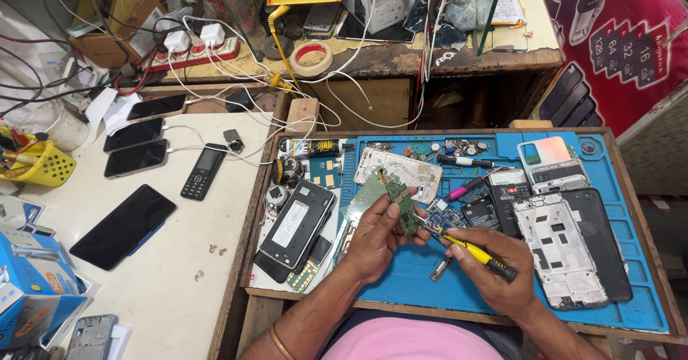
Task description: The person repairs a disassembled smartphone at a workbench, holding the phone motherboard in one hand and using a screwdriver with the other to work on components on the board. They reposition the board and continue screwdriver work on it throughout the clip, with other phone parts and boards laid out on the blue mat.
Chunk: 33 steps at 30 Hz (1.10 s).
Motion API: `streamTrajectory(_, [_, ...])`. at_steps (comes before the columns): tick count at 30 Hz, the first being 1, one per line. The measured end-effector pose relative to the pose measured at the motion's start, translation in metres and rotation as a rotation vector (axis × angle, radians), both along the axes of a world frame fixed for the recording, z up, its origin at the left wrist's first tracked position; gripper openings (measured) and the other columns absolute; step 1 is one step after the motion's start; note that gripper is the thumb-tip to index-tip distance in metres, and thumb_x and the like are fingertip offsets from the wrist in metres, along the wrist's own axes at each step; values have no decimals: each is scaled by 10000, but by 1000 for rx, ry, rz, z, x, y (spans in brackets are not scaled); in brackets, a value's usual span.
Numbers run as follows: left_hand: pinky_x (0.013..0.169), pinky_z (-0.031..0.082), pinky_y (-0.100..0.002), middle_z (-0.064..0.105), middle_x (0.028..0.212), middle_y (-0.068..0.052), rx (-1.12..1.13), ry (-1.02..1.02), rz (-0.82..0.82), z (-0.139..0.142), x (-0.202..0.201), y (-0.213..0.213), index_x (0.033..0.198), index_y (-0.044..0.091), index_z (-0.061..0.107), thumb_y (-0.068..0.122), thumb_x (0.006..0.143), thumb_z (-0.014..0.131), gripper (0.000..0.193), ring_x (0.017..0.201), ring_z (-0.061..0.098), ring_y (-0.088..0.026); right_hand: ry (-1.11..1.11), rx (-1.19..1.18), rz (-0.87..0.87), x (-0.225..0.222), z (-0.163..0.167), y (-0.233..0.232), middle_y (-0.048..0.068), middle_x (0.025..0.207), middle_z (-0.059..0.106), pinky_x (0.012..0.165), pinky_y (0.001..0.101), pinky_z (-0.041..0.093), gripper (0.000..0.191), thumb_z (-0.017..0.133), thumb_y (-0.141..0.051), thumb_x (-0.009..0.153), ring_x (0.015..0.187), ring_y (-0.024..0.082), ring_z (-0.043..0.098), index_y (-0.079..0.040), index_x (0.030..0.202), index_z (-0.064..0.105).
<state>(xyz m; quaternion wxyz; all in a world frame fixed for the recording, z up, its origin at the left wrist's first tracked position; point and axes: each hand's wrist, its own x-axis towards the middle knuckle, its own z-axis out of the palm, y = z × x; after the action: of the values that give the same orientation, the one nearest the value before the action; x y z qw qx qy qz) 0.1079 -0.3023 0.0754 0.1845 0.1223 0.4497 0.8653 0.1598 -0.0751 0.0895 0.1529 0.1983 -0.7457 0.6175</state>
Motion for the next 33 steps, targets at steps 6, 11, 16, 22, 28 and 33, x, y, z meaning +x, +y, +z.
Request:
streamTrajectory(6, [732,603,-334,678,1093,-73,150,-64,20,3,-3,-6,1494,51,489,540,1091,425,637,855,701,-196,7,12,24,0,5,-3,135,970,805,743,257,619,252,699,-31,898,841,159,798,8,1144,736])
streamTrajectory(11, [751,585,-329,672,1059,-46,214,-131,58,6,-7,-8,1470,83,502,559,1094,385,618,879,679,-181,127,160,206,4,10,-10,101,984,813,827,331,612,263,733,-49,856,924,214,799,-8,1115,752])
streamTrajectory(16, [777,576,-335,663,1061,-40,186,-136,54,7,-7,-10,1477,90,499,561,1085,392,622,887,670,-184,169,220,221,5,14,-25,91,1024,808,820,347,604,276,756,-64,844,928,225,791,-27,1117,752])
streamTrajectory(22, [779,572,-338,655,1061,-49,151,-120,84,8,-8,-7,1468,85,506,569,1074,388,635,884,667,-183,268,303,216,16,18,-45,75,1008,794,858,362,579,299,788,-90,843,915,212,771,-40,1135,745])
streamTrajectory(28, [781,580,-343,663,1057,-59,179,-101,66,3,-8,-7,1481,56,489,552,1096,393,635,886,679,-192,191,234,396,20,11,-44,70,1001,808,890,387,578,298,772,-83,867,899,212,786,-39,1161,753])
streamTrajectory(33, [831,594,-362,678,1063,-75,206,-118,-116,1,-6,-9,1492,48,473,537,1093,414,634,927,705,-211,1,173,330,11,4,-37,91,1017,837,819,349,615,243,750,-73,877,918,221,807,-38,1115,787])
